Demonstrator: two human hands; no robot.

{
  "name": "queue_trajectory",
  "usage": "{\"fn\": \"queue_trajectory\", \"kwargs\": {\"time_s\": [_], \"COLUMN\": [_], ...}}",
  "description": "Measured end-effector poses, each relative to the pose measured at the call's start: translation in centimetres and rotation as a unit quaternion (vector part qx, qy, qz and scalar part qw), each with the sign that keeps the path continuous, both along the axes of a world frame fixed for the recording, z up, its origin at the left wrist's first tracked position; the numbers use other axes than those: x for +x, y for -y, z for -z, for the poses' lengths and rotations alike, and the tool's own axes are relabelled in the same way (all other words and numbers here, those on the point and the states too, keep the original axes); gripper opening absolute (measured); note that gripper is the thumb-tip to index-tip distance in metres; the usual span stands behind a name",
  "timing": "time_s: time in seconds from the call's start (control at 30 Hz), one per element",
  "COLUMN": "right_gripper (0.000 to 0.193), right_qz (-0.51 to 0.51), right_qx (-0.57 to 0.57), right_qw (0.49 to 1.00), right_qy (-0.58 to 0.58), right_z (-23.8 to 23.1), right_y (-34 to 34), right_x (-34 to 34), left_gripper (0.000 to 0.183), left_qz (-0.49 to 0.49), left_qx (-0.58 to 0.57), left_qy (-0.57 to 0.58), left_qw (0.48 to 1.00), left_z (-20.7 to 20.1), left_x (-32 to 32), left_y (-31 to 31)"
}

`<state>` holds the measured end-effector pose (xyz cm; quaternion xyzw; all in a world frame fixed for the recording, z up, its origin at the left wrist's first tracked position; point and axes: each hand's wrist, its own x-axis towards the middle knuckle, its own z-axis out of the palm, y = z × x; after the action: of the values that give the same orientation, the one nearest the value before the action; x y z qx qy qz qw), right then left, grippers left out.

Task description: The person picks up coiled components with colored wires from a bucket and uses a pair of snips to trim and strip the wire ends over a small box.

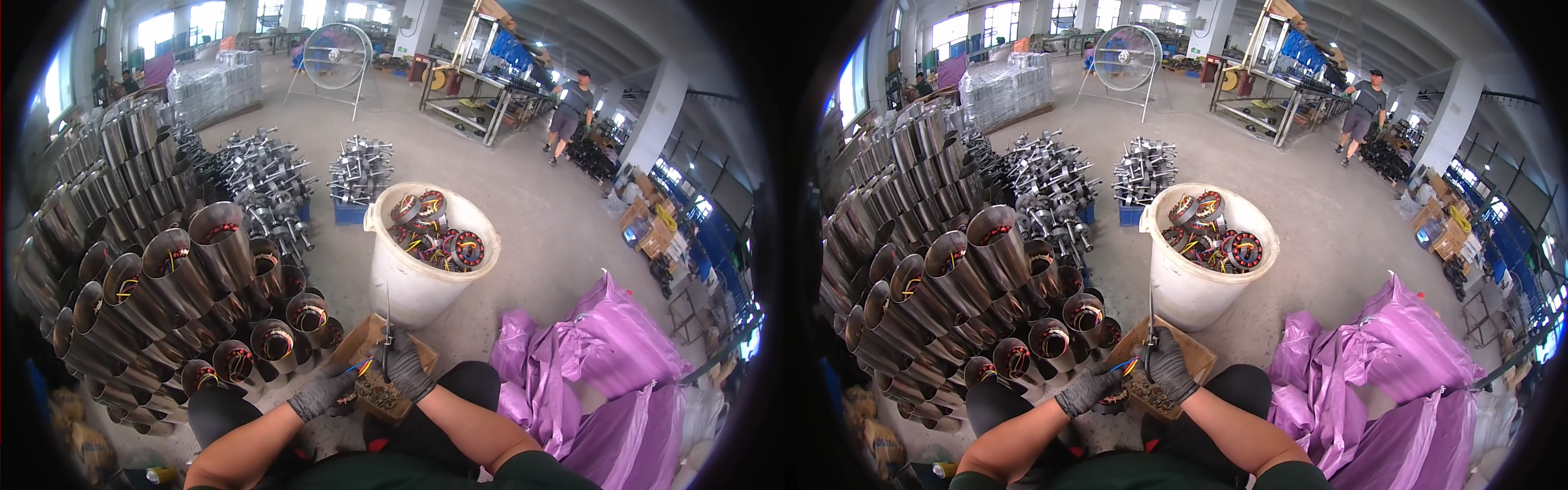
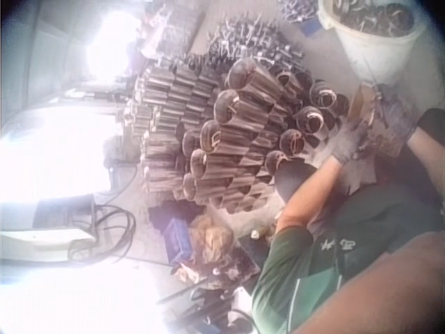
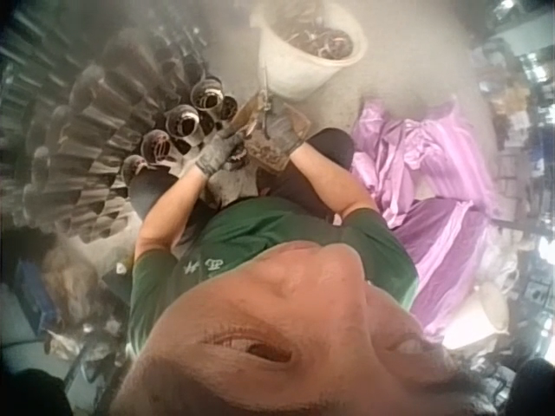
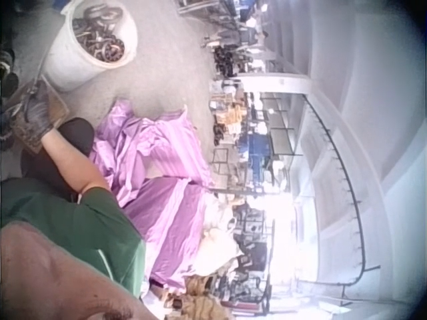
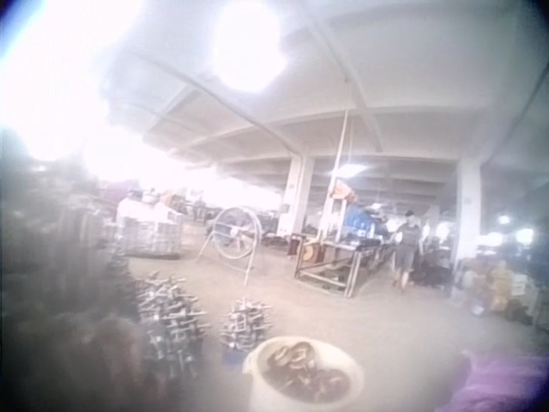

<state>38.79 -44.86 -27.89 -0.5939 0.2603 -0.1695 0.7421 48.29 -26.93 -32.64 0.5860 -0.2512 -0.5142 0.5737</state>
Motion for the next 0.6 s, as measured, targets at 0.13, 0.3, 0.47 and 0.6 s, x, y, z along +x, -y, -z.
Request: {"fn": "queue_trajectory", "kwargs": {"time_s": [0.13,0.3,0.47,0.6], "right_gripper": [0.029,0.034,0.036,0.049], "right_qz": [-0.014,-0.063,-0.047,-0.029], "right_qx": [-0.008,-0.01,0.1,0.107], "right_qw": [1.0,0.998,0.994,0.991], "right_qy": [0.003,-0.026,-0.008,-0.079], "right_z": [1.3,0.0,1.8,0.8], "right_y": [0.4,0.7,1.0,1.4], "right_x": [-0.4,-0.8,-0.6,-0.4], "left_gripper": [0.029,0.022,0.032,0.04], "left_qz": [-0.022,0.004,0.08,0.044], "left_qx": [0.029,0.072,0.15,0.086], "left_qy": [0.007,0.094,0.206,0.158], "left_qw": [0.999,0.993,0.964,0.983], "left_z": [-1.3,-1.3,-1.9,-3.9], "left_x": [-0.7,-0.6,-1.5,-1.3], "left_y": [0.3,0.4,-0.2,-0.5]}}
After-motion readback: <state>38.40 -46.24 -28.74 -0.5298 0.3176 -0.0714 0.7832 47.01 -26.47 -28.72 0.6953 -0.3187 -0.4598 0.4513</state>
